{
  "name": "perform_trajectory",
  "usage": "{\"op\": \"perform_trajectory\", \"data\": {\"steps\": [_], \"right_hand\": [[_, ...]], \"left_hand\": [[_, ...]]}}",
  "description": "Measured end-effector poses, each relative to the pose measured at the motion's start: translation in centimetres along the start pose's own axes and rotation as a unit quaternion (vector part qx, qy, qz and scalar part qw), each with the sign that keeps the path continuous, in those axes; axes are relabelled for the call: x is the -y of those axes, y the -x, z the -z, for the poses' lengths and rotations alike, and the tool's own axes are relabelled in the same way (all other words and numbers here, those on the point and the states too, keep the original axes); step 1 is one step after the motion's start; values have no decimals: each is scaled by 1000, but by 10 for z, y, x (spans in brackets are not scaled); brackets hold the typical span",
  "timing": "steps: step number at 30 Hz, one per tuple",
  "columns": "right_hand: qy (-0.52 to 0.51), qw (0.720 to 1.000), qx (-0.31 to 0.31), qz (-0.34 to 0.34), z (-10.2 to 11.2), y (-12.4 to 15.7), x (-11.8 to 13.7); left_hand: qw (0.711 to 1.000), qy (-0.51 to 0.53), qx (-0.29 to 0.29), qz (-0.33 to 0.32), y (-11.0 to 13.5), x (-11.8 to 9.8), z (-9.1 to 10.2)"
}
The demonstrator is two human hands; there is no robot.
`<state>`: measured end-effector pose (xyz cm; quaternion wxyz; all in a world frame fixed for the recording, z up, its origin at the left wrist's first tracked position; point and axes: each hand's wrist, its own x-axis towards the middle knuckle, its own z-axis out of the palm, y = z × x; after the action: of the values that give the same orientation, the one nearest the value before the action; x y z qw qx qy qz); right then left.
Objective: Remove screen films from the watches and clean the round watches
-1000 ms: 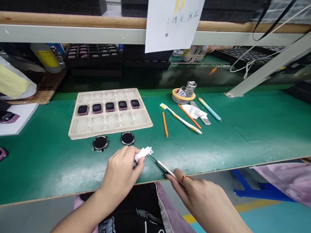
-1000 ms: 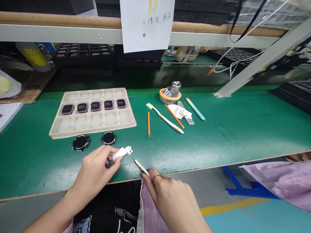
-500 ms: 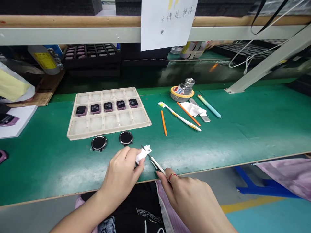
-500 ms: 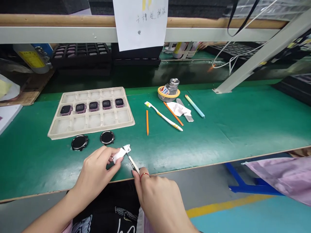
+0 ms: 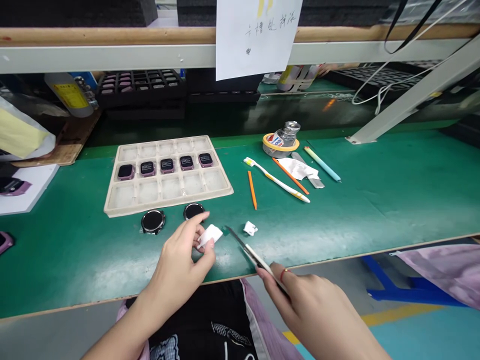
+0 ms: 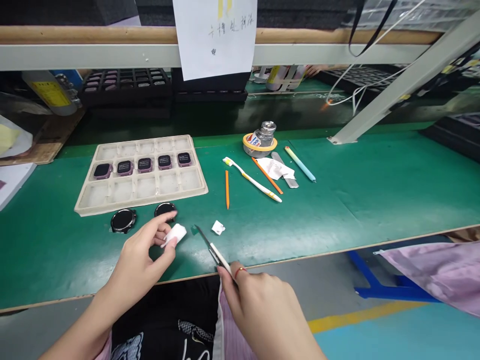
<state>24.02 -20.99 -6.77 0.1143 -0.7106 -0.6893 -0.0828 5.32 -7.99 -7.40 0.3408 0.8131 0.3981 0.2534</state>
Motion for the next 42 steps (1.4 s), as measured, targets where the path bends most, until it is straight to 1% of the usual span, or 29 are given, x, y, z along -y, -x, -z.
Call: {"op": "perform_trajectory", "data": {"steps": [3,5,8,10,11,13,16,17,19,23,27,31,36,39,42], "right_hand": [[-72,996,-23,-43,3,0,-10],[-125,989,-21,-72,2,1,-13],[-189,976,1,-103,-4,3,-9],[-222,968,-2,-117,-9,5,-5],[-236,964,-11,-123,-11,6,-3],[-251,958,-31,-136,-15,10,0],[-244,956,-48,-154,-17,18,3],[-239,958,-51,-152,-17,21,4],[-233,963,-57,-126,-18,25,6],[-197,977,-68,-54,-20,29,13],[-147,986,-77,-15,-21,34,13],[-129,989,-76,6,-22,34,10],[-101,992,-72,1,-20,23,15],[-77,995,-68,7,-18,21,16],[-59,997,-51,29,-12,27,14]], "left_hand": [[998,50,46,2,4,-2,9],[994,85,68,5,5,-5,12],[990,122,59,26,4,-8,8],[989,131,52,35,3,-8,2],[990,127,52,31,3,-7,-1],[994,94,49,-2,3,-4,-7],[998,-1,15,-60,5,1,-11],[997,-28,1,-70,6,2,-12],[996,-61,-13,-67,7,2,-11],[995,-85,-2,-45,6,-1,-12],[994,-95,-12,-52,5,-2,-15],[992,-101,-15,-69,6,-2,-16],[989,-107,-17,-102,5,-3,-14],[988,-117,-24,-93,4,-4,-16],[990,-121,-24,-74,4,-5,-19]]}}
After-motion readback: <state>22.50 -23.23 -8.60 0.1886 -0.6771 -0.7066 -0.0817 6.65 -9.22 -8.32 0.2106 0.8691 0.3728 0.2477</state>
